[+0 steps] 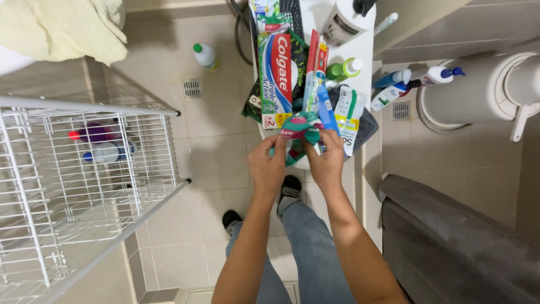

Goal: The person organizes various bathroom items by transferring them from a white wire rack to a black basket on the sink counter. They handle multiple packages of feminine hygiene products, bottles of liquid soap, toothpaste boxes, and other toiletries, arranging them neatly within the basket.

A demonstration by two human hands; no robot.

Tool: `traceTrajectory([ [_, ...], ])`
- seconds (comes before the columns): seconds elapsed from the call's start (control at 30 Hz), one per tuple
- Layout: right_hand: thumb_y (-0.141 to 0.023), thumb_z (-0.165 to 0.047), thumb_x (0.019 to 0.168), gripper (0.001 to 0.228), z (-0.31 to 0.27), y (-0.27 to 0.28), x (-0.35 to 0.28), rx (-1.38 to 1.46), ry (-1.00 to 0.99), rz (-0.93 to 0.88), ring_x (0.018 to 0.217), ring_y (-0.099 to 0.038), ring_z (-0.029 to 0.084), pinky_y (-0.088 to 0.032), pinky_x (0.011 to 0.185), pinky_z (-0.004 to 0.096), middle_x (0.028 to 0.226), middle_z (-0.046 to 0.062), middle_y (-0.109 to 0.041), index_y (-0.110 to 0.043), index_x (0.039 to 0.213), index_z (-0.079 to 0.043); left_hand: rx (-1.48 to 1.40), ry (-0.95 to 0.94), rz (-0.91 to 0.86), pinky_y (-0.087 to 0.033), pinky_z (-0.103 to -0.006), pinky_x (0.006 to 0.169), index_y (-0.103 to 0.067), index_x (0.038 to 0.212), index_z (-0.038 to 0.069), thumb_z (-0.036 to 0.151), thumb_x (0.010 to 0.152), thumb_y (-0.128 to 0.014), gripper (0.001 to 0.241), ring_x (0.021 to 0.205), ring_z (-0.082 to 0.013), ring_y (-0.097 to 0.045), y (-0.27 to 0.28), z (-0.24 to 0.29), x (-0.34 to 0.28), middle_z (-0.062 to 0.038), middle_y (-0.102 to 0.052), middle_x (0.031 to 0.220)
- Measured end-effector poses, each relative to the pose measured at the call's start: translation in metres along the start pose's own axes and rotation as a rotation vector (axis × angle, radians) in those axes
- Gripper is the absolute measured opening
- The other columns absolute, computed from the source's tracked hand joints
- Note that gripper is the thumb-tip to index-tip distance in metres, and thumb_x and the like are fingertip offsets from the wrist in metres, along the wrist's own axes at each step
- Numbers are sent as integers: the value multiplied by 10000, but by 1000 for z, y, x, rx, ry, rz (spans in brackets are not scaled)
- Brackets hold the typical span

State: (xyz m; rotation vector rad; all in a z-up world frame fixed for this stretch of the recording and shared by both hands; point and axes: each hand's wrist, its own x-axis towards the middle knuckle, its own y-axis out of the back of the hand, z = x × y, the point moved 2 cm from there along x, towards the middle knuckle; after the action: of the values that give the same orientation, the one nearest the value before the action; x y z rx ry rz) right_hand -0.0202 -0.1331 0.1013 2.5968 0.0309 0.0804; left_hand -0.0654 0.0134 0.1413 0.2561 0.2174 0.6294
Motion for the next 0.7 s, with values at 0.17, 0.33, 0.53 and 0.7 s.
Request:
traceTrajectory([
  [0.17, -756, -123, 922, 164, 7, 33, 18, 62, 4, -256, 979, -578, 212, -450, 941, 347, 1102, -25, -733, -790, 1055, -213, 211, -193, 80, -548, -399, 669, -788, 897, 112, 243, 949, -729, 153, 734, -308, -731, 4, 19, 14, -96, -742, 746],
  [0.33, -639, -39, 956, 208, 29, 57, 27, 235, -71, -532, 1013, -580, 298, -441, 1005, 480, 1074, 110, -733, -774, 1098, -108, 497, -447, 178, -459, -332, 755, -788, 915, 217, 309, 925, -781, 93, 752, -194, -662, -3, 19, 19, 49, -699, 777],
  [0.53, -582, -4, 983, 204, 21, 65, 34, 311, 6, -516, 1141, -541, 264, -403, 1061, 449, 1181, 113, -659, -715, 1127, -58, 354, -515, 136, -426, -332, 774, -787, 953, 210, 260, 910, -805, 69, 776, -176, -636, -6, 37, 16, 71, -682, 815],
  [0.7, -599, 22, 987, 159, 20, 71, 29, 354, 22, -372, 1201, -517, 218, -436, 1063, 396, 1257, 121, -599, -700, 1109, 6, 27, -448, 2, -470, -316, 823, -797, 1003, 230, 261, 862, -840, 151, 822, -177, -671, -5, 46, 12, 60, -714, 874],
])
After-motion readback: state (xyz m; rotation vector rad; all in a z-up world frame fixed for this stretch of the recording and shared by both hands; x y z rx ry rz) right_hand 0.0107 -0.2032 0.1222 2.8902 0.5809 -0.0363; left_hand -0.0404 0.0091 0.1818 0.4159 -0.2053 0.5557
